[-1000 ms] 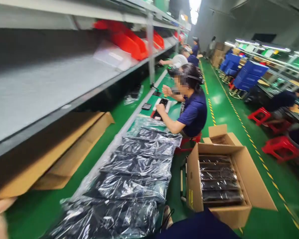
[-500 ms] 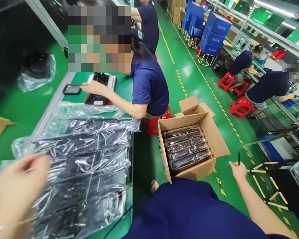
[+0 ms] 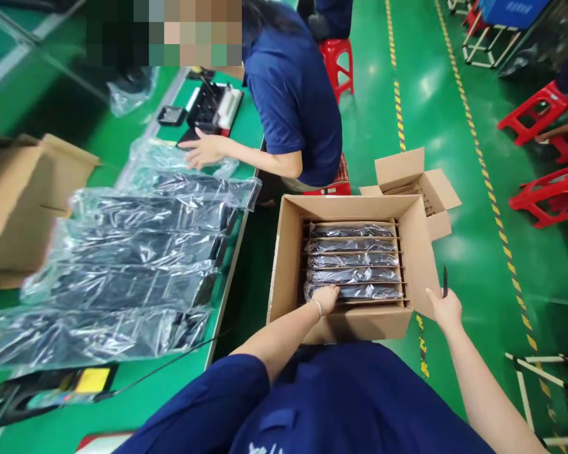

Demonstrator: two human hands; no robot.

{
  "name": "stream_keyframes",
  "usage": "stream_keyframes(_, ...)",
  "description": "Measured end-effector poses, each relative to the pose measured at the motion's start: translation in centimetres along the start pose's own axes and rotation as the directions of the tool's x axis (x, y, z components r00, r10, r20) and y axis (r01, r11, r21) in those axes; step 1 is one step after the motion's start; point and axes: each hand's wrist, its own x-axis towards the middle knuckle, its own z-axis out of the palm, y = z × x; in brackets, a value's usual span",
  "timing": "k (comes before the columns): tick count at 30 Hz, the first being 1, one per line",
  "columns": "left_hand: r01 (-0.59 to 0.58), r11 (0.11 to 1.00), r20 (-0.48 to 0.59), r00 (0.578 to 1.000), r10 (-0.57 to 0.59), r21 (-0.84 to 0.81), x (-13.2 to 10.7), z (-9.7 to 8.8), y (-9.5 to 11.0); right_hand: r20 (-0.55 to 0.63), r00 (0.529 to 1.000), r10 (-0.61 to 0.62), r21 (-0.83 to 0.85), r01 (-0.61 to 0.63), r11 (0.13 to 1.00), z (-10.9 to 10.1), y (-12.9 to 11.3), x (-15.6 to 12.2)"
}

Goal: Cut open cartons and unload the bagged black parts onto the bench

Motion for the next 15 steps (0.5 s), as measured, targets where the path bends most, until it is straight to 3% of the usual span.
stream_keyframes(3,0.023,0.999,0.013,1.000,-0.024,0.041,1.3,2.3,-1.1,0.070,0.997,0.033,0.007,-0.034,0.999,-0.5,0.4,0.1)
stream_keyframes(7,0.046,0.996,-0.020,0.999,-0.045,0.071,3.0,2.9,-0.7,0.102,0.990,0.099,-0.057,-0.094,0.994,-1.2,-0.6,0.2)
stream_keyframes(11,0.045,0.995,-0.094,0.995,-0.037,0.088,2.9,1.3,0.7,0.126,0.988,0.088,-0.104,-0.075,0.992,-1.5,-0.9,0.5)
stream_keyframes(15,0.040,0.993,-0.235,0.972,-0.013,0.109,-1.7,-2.3,2.1,0.189,0.980,0.064,-0.176,-0.030,0.984,-1.2,1.0,2.1)
